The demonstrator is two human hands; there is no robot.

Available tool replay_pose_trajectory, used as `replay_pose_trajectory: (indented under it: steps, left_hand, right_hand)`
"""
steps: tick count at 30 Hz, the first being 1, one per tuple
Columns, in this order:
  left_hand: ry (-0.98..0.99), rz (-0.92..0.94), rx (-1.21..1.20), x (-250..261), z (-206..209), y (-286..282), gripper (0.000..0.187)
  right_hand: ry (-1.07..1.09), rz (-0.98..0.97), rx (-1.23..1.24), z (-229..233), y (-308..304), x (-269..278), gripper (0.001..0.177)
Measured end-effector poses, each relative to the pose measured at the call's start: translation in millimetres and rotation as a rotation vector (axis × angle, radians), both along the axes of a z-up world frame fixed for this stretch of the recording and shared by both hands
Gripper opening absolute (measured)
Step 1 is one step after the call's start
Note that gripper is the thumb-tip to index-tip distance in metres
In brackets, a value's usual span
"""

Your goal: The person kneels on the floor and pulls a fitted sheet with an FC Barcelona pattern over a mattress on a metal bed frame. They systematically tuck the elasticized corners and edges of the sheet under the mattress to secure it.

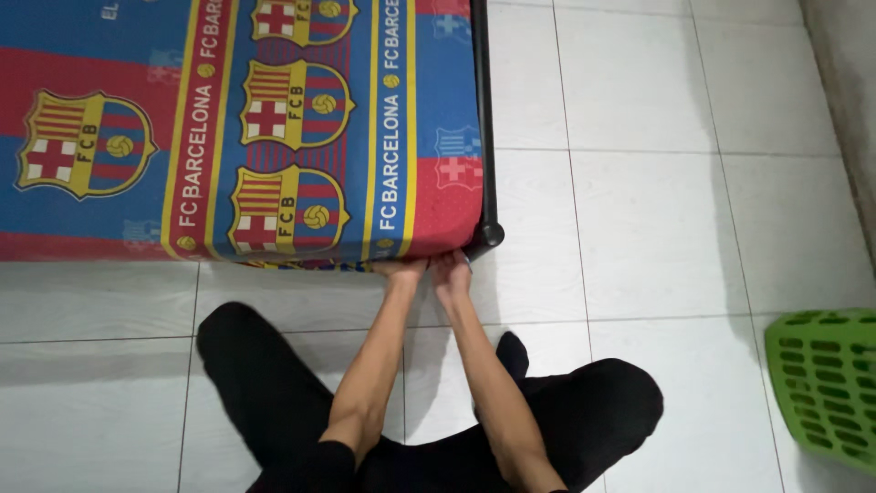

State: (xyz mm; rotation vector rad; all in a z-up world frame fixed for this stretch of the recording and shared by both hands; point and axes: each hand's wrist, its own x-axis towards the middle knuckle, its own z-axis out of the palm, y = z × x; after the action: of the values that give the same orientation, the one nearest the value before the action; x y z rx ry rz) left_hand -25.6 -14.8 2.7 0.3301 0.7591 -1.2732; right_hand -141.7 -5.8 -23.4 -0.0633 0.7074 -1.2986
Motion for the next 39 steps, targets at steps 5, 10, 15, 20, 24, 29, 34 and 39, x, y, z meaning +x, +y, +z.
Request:
replay_pose_trajectory:
  steps: [5,10,15,20,24,29,34,39]
  left_hand:
    - [-0.006,-0.056,0.058,3,10,-2,0.09]
    - [0.018,-0.054,0.028,6,16,6,0.089]
    - [-0.01,-0.018,0.019,11,-11,-6,0.09]
    - [-0.003,-0.01,0.007,6,-12,-2,0.091]
    - [0.052,-0.05,0.076,9,7,-3,0.1]
    - [0.113,-0.036,0.065,9,0,-4,0.1]
    - [0.07,-0.034,0.085,6,-17,-6,0.093]
    - [0.138,-0.049,0.012,12,7,-1,0.1]
  right_hand:
    - [-0.29,0.051,0.032,7,-7,-18,0.035]
    - [-0.29,0.023,0.023,10,-27,9,0.04]
    - [-0.251,0.017,0.042,10,-48,31,0.038]
    - [-0.237,0.032,0.11,4,-56,45,0.037]
    - [-0.195,0.01,0.123,4,-55,38,0.037]
    - [-0.078,0.0,0.132,11,-39,34,0.037]
    - [0.713,-0.195,0.3,7,16,20,0.038]
    - [0.636,-0.086,0.386,15,17,-4,0.032]
